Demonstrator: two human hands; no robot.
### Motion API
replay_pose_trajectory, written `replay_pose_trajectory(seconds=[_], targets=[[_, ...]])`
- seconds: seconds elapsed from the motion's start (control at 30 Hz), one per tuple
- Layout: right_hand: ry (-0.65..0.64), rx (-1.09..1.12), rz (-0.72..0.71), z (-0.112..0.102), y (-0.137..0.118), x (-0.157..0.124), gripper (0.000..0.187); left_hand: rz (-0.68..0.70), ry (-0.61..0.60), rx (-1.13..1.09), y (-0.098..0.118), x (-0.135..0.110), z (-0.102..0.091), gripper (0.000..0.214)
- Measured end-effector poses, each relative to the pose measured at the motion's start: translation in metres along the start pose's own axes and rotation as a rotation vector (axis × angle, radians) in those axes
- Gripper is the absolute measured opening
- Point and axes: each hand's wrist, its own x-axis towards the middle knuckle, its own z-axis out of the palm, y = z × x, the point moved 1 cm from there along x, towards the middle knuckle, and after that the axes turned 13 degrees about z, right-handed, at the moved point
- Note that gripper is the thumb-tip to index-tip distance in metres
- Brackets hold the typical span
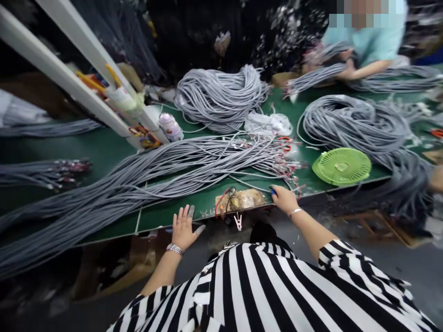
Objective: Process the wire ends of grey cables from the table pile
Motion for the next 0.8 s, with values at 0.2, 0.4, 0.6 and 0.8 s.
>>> replay_pose_trajectory(seconds=[0.2, 0.4, 0.6, 0.8], targets=[[0.074, -0.113, -0.249, 0.024, 0.015, 0.041, 0.04, -0.122, 0.034, 0.009, 0.019, 0.004, 0.006, 0.086], [0.006, -0.118, -0.158, 0.022, 0.02, 0.053, 0.034, -0.172, 0.004, 0.028, 0.022, 0.004, 0.008, 0.091], [0.006, -0.209, -0.081, 0.021, 0.016, 0.058, 0.028, -0.181, 0.02, 0.073, 0.024, 0.005, 0.017, 0.091], [0.053, -0.203, -0.164, 0.019, 0.017, 0.058, 0.032, -0.242, 0.075, 0.097, 0.028, 0.006, 0.025, 0.095]])
